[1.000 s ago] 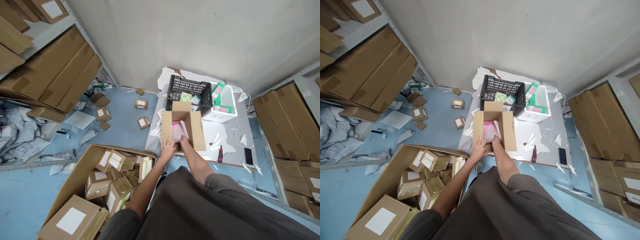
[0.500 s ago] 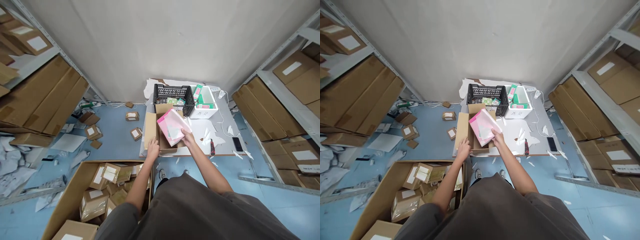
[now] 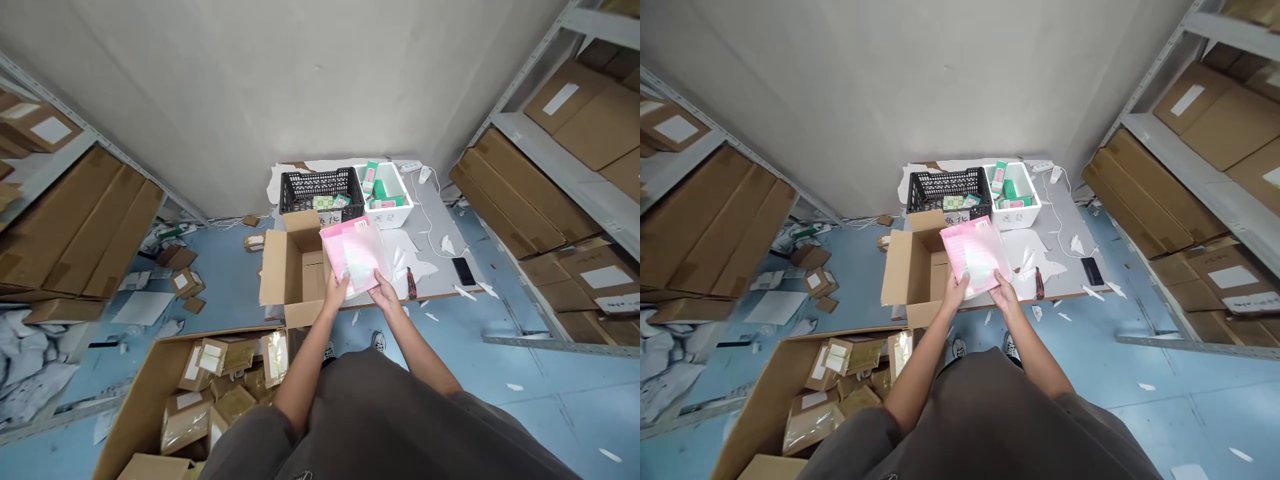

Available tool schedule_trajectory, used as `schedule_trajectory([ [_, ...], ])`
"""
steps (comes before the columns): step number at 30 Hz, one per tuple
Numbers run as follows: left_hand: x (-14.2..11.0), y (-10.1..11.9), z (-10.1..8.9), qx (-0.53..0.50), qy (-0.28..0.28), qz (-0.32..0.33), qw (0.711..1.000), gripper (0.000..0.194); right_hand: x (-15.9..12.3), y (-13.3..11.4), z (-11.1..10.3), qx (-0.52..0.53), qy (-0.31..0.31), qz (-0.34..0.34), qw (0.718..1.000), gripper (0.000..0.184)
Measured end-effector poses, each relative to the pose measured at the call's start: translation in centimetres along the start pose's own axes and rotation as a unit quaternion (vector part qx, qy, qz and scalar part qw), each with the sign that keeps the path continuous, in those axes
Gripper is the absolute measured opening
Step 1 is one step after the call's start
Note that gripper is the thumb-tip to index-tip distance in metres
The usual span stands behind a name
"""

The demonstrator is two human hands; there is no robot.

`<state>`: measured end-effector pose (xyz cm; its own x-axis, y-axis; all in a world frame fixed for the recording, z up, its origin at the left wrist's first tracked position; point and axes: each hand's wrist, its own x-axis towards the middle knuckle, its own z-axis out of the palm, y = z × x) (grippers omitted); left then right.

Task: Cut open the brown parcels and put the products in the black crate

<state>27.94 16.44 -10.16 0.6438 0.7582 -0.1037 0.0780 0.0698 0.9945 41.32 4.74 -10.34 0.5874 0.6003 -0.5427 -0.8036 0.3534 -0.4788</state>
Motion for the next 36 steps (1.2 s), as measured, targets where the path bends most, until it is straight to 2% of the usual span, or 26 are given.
schedule_trajectory([
  [2, 0.9, -1.1, 5.1, -0.039, 0.032, 0.008, 0.999, 0.058, 0.9, -1.4, -2.4, -0.010, 0.012, 0.003, 1.000, 0.025],
  [4, 1.7, -2.9, 8.8, -0.044, 0.045, -0.008, 0.998, 0.053, 2.1, -2.9, -5.3, -0.041, 0.052, 0.002, 0.998, 0.031],
  [6, 2.5, -5.2, 11.2, -0.043, 0.050, -0.039, 0.997, 0.048, 3.8, -4.4, -8.5, -0.110, 0.133, -0.014, 0.985, 0.047],
  [8, 3.3, -8.0, 12.6, -0.044, 0.060, -0.080, 0.994, 0.045, 5.8, -5.3, -11.5, -0.218, 0.226, -0.054, 0.948, 0.073],
  [9, 3.7, -9.5, 13.0, -0.043, 0.065, -0.104, 0.992, 0.044, 6.9, -5.4, -12.9, -0.284, 0.257, -0.075, 0.921, 0.085],
  [11, 4.5, -12.5, 13.4, -0.028, 0.073, -0.150, 0.986, 0.044, 9.2, -5.0, -15.1, -0.426, 0.258, -0.098, 0.861, 0.093],
  [14, 5.7, -16.6, 13.0, 0.066, 0.067, -0.209, 0.973, 0.040, 12.1, -2.8, -17.1, -0.616, 0.187, -0.086, 0.760, 0.081],
  [17, 6.6, -19.7, 12.2, 0.155, 0.068, -0.248, 0.954, 0.035, 13.9, 0.3, -17.9, -0.728, 0.135, -0.107, 0.663, 0.075],
  [19, 6.8, -21.1, 11.7, 0.181, 0.082, -0.258, 0.945, 0.036, 14.6, 2.1, -18.3, -0.770, 0.070, -0.128, 0.621, 0.073],
  [22, 6.3, -22.2, 11.1, 0.290, 0.105, -0.238, 0.921, 0.050, 15.2, 4.1, -18.8, -0.803, -0.013, -0.113, 0.585, 0.067],
  [25, 5.3, -22.1, 10.5, 0.412, 0.107, -0.222, 0.877, 0.059, 15.8, 4.5, -18.8, -0.807, -0.003, -0.100, 0.581, 0.050],
  [27, 4.7, -21.6, 10.3, 0.441, 0.110, -0.216, 0.864, 0.054, 16.4, 3.6, -18.3, -0.792, 0.019, -0.103, 0.602, 0.033],
  [29, 4.3, -21.0, 10.5, 0.451, 0.120, -0.183, 0.865, 0.043, 17.0, 1.8, -17.8, -0.755, 0.045, -0.106, 0.645, 0.024],
  [31, 4.2, -20.4, 11.4, 0.452, 0.110, -0.136, 0.875, 0.033, 17.5, -0.7, -17.6, -0.695, 0.087, -0.123, 0.703, 0.024],
  [34, 4.9, -20.1, 13.9, 0.454, 0.022, -0.107, 0.884, 0.033, 17.5, -4.5, -18.5, -0.585, 0.187, -0.149, 0.775, 0.026],
  [36, 5.6, -20.2, 15.7, 0.466, -0.031, -0.127, 0.875, 0.045, 17.2, -6.5, -19.9, -0.526, 0.280, -0.136, 0.791, 0.024],
])
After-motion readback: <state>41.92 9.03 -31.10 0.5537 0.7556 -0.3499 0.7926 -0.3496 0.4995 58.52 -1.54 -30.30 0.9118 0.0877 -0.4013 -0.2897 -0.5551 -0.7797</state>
